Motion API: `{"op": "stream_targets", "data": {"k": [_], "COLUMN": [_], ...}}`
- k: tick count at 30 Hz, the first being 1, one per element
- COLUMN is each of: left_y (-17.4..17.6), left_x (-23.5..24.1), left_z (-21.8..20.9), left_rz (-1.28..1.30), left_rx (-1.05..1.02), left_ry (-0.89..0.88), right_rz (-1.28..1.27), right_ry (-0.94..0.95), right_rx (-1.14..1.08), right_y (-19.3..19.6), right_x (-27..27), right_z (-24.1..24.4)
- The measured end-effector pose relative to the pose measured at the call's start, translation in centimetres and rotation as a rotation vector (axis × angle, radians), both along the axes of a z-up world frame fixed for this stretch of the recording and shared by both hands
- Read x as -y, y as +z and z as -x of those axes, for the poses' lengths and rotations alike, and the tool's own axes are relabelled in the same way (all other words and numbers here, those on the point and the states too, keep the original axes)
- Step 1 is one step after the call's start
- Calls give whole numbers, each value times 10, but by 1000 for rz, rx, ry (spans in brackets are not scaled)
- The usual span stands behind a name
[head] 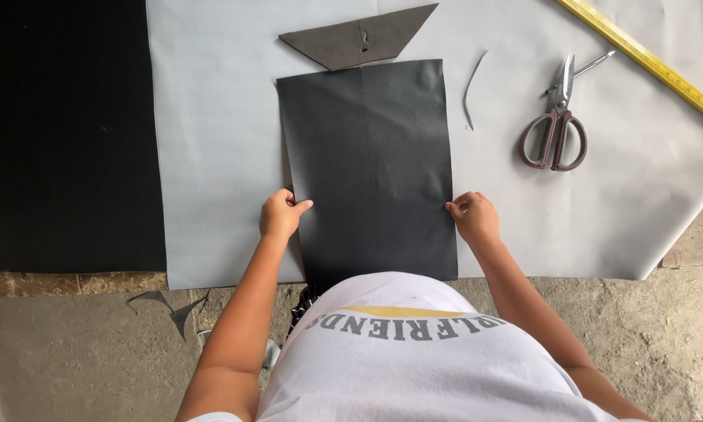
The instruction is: Measuring, cutting a strip of fabric, and tracing a template onto it repeatedly.
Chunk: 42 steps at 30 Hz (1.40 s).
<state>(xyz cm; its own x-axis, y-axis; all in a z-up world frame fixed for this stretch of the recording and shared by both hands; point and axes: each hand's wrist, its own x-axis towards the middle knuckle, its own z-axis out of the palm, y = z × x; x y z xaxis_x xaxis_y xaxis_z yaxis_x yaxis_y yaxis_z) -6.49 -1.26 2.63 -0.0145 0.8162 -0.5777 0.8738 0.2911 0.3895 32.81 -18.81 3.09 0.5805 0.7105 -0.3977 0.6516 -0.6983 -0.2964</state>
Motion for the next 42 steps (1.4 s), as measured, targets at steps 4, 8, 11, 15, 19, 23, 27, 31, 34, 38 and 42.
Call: {"op": "stream_targets", "data": {"k": [4, 8, 11, 15, 19, 23, 27, 31, 34, 38, 42], "left_y": [25, 26, 25, 15, 1, 1, 5, 2, 25, 37, 7], "left_x": [-4, -35, -69, -99, -111, -117, -119, -117, -110, -88, -61], "left_z": [-6, -4, -3, -17, -30, -28, -28, -39, -52, -70, -94], "left_rz": [-17, -73, -164, -353, -364, -313, -466, -700, -832, -901, -974], "left_rx": [49, -18, -35, 10, 33, 75, 170, 246, 361, 427, 323], "left_ry": [23, 11, -5, -66, -112, -46, -42, -132, -228, -306, -492], "right_rz": [103, -9, -231, -468, -307, -149, -193, -247, -369, -457, -352], "right_ry": [42, 107, 237, 562, 780, 885, 1021, 1024, 1032, 1068, 905], "right_rx": [10, 49, 55, 82, 119, 52, 76, 146, 69, -90, -64], "right_y": [22, 17, 27, 44, 42, 38, 33, 39, 74, 88, 55], "right_x": [-20, -69, -138, -251, -343, -389, -401, -388, -362, -299, -252], "right_z": [-1, -28, -38, -37, -23, -21, -32, -43, -37, -15, 0]}}
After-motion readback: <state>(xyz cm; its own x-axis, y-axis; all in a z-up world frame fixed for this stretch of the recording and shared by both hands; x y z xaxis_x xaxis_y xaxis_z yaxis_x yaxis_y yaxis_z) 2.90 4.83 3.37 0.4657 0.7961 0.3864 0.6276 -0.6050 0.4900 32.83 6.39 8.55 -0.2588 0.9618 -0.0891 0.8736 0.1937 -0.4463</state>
